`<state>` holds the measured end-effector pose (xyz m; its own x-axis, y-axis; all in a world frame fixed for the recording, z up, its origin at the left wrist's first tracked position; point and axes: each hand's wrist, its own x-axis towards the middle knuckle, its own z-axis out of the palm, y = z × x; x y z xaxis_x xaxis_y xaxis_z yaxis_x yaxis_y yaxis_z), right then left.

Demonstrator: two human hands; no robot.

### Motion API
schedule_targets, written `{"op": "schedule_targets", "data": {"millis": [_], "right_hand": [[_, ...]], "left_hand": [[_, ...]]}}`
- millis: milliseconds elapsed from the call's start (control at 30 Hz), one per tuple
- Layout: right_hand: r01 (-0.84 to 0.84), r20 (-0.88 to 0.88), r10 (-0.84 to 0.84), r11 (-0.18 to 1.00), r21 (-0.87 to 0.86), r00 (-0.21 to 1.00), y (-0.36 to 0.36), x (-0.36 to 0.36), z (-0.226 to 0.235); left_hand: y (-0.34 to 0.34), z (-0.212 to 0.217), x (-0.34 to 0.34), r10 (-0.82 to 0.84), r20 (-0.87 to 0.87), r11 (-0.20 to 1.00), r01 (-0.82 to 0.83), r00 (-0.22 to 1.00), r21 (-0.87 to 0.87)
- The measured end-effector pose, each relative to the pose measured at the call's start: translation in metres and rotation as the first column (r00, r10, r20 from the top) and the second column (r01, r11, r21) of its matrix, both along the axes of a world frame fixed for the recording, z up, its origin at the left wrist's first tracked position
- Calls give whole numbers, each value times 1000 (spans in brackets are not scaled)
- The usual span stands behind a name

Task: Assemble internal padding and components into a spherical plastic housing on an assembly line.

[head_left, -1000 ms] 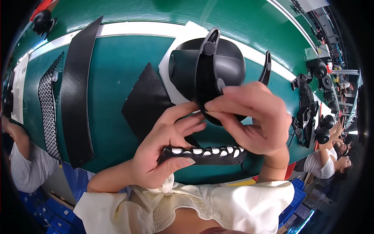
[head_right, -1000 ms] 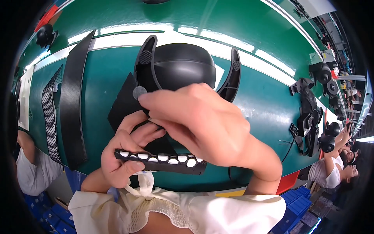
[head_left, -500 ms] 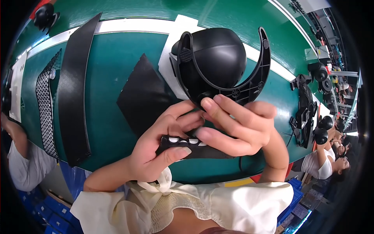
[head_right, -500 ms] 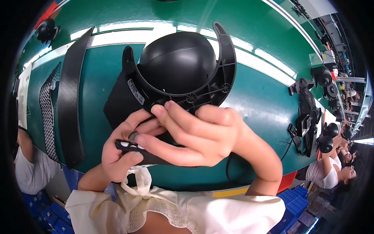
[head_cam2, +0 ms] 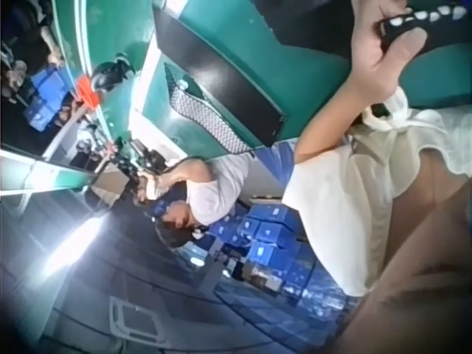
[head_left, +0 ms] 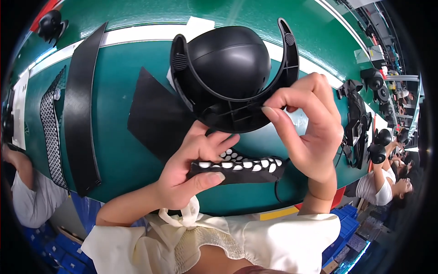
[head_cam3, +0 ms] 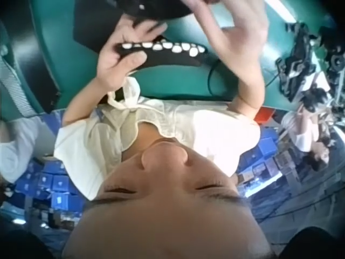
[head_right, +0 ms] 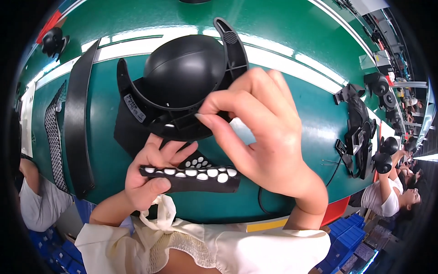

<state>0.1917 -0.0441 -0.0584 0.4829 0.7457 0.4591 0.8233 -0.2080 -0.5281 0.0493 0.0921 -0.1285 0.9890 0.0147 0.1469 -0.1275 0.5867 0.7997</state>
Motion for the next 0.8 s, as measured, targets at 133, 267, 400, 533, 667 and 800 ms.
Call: {"op": "schedule_targets", "data": {"millis": [133, 267, 400, 533, 667, 800], "right_hand": [[-38, 50, 40, 998, -45, 998, 5, 2, 7], [-43, 1, 44, 996, -73, 999, 6, -1, 8], [-81, -17, 80, 990, -112, 997, 6, 1, 11], [-51, -20, 49, 994, -97, 999, 8, 0, 11], [-45, 139, 55, 996, -70, 989, 12, -3, 10], [-99, 557, 169, 983, -154, 813, 2, -8, 11]], "left_hand": [[0, 6, -4, -4, 53, 1000, 4, 999, 4], [2, 5, -10, -13, 53, 1000, 13, 998, 12], [4, 5, -9, -27, 41, 1000, 27, 999, -2], [6, 9, -11, -61, -23, 998, 61, 998, -13], [6, 8, -10, -19, 15, 998, 20, 1000, -51], [7, 16, -9, -42, -41, 999, 41, 998, -25]]}}
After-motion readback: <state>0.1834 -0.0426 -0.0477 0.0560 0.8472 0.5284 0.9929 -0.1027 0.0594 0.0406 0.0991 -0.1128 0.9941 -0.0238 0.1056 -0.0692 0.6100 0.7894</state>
